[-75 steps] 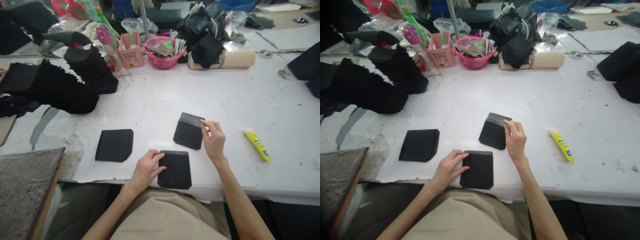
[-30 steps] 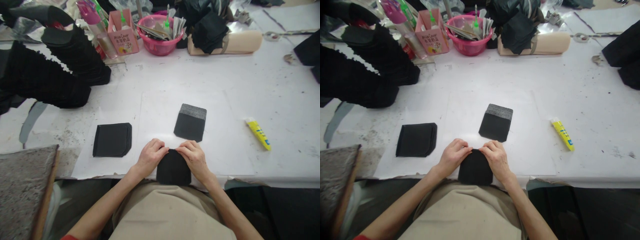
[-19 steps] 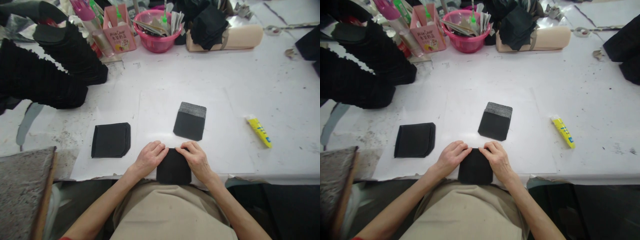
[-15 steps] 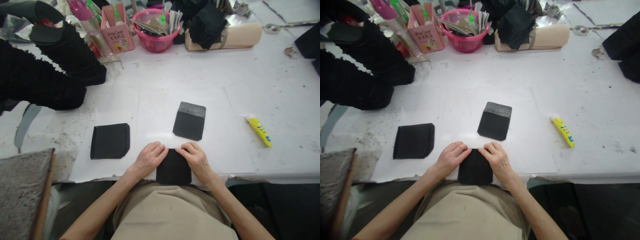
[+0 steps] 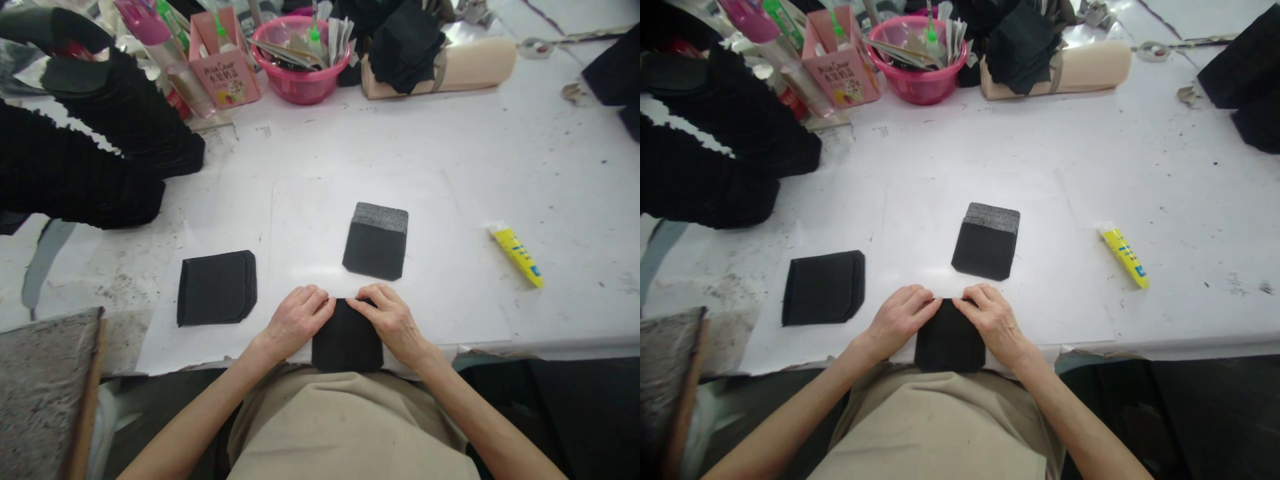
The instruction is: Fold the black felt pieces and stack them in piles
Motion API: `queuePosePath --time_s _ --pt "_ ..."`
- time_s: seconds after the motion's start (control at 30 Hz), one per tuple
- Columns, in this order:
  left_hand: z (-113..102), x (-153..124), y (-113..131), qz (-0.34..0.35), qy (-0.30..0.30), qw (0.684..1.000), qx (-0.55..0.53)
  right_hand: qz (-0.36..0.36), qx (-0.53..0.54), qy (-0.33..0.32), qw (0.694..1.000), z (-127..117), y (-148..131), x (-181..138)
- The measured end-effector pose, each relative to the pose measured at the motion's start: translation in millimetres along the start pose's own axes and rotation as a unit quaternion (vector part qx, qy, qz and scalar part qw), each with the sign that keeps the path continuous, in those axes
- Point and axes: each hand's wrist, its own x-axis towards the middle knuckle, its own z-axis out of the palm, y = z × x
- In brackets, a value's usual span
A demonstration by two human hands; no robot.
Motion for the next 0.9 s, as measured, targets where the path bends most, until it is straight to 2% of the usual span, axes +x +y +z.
queuePosePath --time_s 0.3,0.9 --pt "-1.0 2.5 -0.8 0.016 -0.01 1.0 0.004 0.013 0.013 -0.008 1.0 -0.1 0.3 0.6" --pt "-2.8 3.1 -5.0 0.03 -0.05 0.998 0.003 -0.009 -0.016 -0.026 0.999 -3.5 2.0 1.7"
